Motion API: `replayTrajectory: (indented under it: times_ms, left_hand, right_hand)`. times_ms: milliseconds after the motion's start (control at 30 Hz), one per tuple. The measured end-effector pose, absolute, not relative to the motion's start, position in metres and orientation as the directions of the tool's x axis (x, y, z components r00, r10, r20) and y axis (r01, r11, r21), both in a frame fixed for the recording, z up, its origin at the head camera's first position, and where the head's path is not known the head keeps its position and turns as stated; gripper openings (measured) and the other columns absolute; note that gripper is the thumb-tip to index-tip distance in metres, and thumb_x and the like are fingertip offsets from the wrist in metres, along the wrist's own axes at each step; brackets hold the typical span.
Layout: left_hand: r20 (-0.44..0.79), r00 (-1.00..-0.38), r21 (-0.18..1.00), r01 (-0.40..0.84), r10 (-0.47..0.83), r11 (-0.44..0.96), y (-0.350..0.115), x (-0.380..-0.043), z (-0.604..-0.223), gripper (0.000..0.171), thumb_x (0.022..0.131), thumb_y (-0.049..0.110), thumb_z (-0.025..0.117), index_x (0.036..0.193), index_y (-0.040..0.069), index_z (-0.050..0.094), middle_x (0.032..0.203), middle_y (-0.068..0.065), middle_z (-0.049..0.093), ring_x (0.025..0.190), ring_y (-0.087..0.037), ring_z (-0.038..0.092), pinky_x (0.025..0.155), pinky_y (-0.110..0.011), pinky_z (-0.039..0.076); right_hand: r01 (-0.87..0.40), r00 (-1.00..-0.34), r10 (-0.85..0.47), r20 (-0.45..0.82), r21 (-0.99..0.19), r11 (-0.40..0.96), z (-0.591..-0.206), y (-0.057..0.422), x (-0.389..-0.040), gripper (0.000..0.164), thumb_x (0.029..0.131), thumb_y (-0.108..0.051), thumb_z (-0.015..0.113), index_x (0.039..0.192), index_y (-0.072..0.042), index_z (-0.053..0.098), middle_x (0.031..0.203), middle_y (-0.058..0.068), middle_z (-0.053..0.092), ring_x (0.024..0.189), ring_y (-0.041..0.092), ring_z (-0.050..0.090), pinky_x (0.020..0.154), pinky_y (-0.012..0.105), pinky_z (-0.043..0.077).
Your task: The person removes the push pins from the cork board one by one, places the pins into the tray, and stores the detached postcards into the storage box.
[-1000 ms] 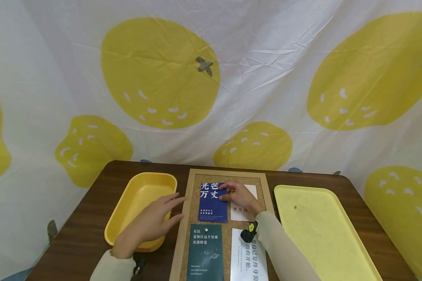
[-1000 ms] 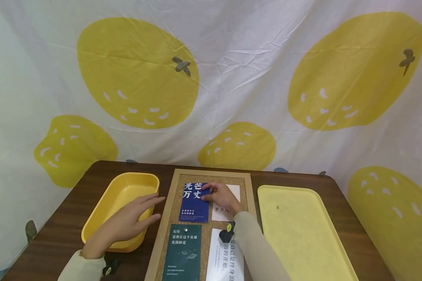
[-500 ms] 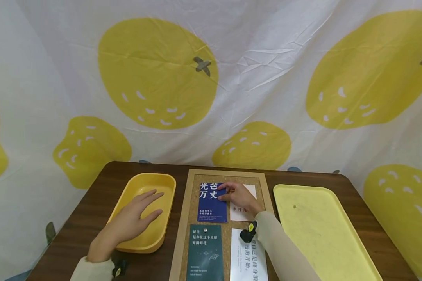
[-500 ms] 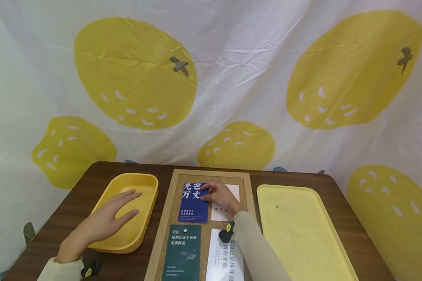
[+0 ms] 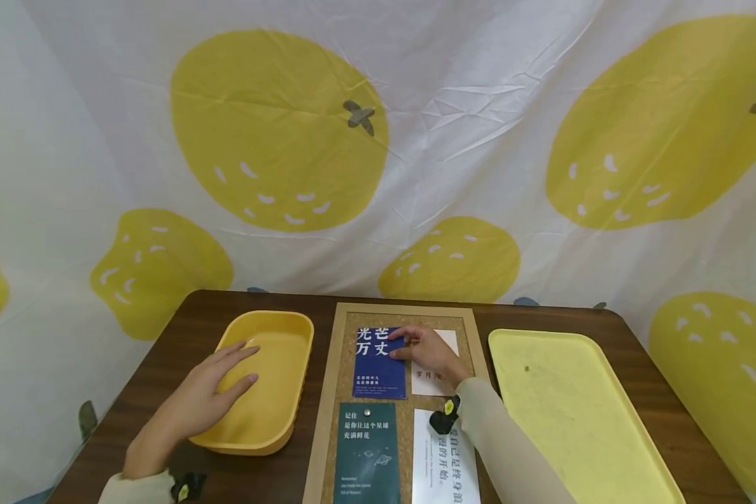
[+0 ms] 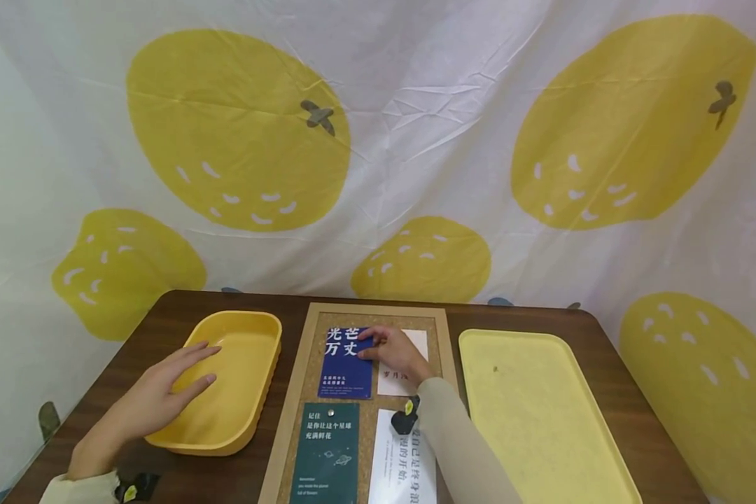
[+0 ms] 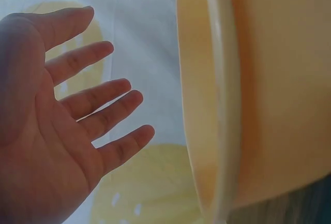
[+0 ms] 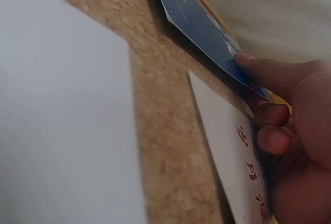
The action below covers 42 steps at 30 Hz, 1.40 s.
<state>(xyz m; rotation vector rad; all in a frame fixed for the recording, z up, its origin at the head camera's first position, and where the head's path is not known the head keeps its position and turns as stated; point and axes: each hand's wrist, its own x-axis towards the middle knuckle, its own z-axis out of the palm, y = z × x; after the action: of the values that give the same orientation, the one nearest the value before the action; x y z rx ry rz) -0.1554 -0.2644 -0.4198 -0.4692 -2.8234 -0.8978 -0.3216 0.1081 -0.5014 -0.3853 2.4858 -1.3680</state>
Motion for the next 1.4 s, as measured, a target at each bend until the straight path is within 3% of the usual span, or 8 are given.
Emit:
replayTrajectory:
  times_ms: [467, 667, 967, 1400]
  left_hand:
    - [0.189, -0.966, 0.62, 0.255, 0.175, 0.742, -0.305, -0.151, -0.433, 0.045, 0.093, 0.034, 0.057, 0.132, 0.012, 0.052, 0.145, -0.027, 0.03, 0.127, -0.049, 0.034, 0.091, -0.064, 0.037]
    - [0.084, -0.987, 0.65, 0.158, 0.136, 0.743, -0.318, -0.152, -0.441, 0.05, 0.092, 0.039, 0.056, 0.134, 0.012, 0.05, 0.146, -0.027, 0.027, 0.13, -0.051, 0.028, 0.093, -0.07, 0.028]
    - [-0.06, -0.986, 0.717, 0.064, 0.154, 0.694, -0.33, -0.156, -0.453, 0.057, 0.091, 0.042, 0.056, 0.14, 0.017, 0.042, 0.145, -0.017, 0.038, 0.133, -0.044, 0.029, 0.095, -0.068, 0.028]
    - [-0.13, -0.975, 0.771, 0.014, 0.178, 0.637, -0.342, -0.159, -0.47, 0.062, 0.09, 0.041, 0.059, 0.143, 0.019, 0.037, 0.149, -0.014, 0.033, 0.136, -0.042, 0.022, 0.098, -0.066, 0.028]
  right_hand:
    - [-0.096, -0.923, -0.369, -0.113, -0.86, 0.501, -0.5, 0.104, -0.319, 0.028, 0.077, -0.022, 0.077, 0.104, -0.025, 0.069, 0.097, 0.001, 0.059, 0.093, 0.021, 0.051, 0.08, 0.035, 0.038]
    - [-0.112, -0.92, -0.377, -0.103, -0.855, 0.507, -0.501, 0.102, -0.319, 0.028, 0.077, -0.021, 0.076, 0.104, -0.024, 0.069, 0.094, 0.001, 0.059, 0.09, 0.02, 0.051, 0.079, 0.034, 0.038]
    - [-0.089, -0.925, -0.36, -0.121, -0.853, 0.514, -0.501, 0.107, -0.318, 0.028, 0.077, -0.023, 0.077, 0.104, -0.026, 0.069, 0.096, 0.001, 0.059, 0.091, 0.02, 0.053, 0.08, 0.034, 0.039]
    - [-0.084, -0.927, -0.353, -0.123, -0.852, 0.517, -0.504, 0.106, -0.317, 0.027, 0.078, -0.022, 0.076, 0.104, -0.027, 0.069, 0.098, 0.0, 0.06, 0.093, 0.021, 0.053, 0.081, 0.035, 0.038]
